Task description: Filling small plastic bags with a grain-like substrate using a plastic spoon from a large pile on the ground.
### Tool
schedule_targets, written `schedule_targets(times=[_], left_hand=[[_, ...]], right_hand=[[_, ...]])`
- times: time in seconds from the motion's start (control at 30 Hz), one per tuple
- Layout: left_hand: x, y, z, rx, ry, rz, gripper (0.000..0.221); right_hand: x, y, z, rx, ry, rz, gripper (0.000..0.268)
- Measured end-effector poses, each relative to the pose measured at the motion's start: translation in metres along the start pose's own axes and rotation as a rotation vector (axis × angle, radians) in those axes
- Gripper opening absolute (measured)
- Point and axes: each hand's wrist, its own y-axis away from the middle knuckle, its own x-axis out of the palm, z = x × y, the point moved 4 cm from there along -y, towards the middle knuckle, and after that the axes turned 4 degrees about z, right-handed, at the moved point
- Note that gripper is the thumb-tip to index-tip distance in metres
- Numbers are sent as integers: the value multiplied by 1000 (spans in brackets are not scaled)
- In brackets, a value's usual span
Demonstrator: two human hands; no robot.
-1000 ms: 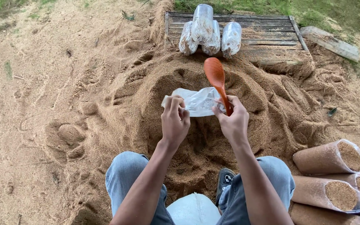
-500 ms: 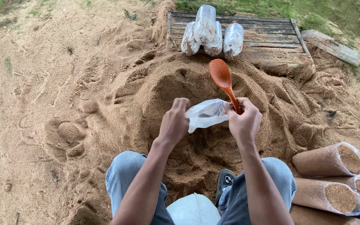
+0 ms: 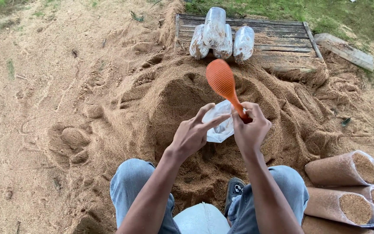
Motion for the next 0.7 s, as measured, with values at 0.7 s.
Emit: schedule_targets(times=[0.7], left_hand=[[19, 7, 38, -329, -270, 398, 71]], right_hand=[[5, 2, -30, 343, 382, 444, 8]])
